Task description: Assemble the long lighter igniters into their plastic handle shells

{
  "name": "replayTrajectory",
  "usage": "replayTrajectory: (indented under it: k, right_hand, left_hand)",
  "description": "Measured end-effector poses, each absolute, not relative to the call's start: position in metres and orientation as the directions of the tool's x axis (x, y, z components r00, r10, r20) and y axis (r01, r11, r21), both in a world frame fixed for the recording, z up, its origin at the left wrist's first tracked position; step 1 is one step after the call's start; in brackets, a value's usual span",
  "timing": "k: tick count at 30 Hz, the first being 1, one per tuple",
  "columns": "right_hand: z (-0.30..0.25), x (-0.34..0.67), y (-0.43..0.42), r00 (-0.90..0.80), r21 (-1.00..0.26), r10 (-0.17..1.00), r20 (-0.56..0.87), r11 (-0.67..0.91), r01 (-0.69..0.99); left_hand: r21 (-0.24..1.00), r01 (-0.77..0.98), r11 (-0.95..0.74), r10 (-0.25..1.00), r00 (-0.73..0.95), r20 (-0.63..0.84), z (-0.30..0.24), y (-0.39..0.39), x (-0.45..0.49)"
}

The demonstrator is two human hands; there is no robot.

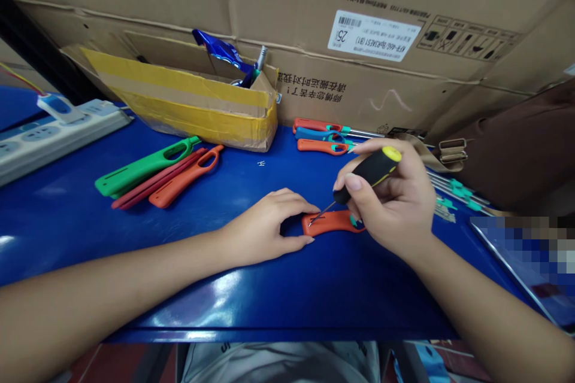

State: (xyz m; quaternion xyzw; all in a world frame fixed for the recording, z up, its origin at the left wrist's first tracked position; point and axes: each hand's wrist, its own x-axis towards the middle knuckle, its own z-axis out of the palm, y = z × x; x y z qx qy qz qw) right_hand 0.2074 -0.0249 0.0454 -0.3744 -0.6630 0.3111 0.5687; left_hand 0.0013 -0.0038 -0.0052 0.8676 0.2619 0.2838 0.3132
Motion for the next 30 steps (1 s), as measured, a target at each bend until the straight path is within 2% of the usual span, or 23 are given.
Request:
replayTrajectory:
  k: [30]
  right_hand:
    - [0.0448, 0.2078, -0.0270, -0.130, -0.800, 0.822, 0.554, 0.569, 0.191]
  left_hand:
    - [0.683, 0.282, -0.674, 0.632, 0.698, 0.336, -0.0074, -0.0029, -0.0001]
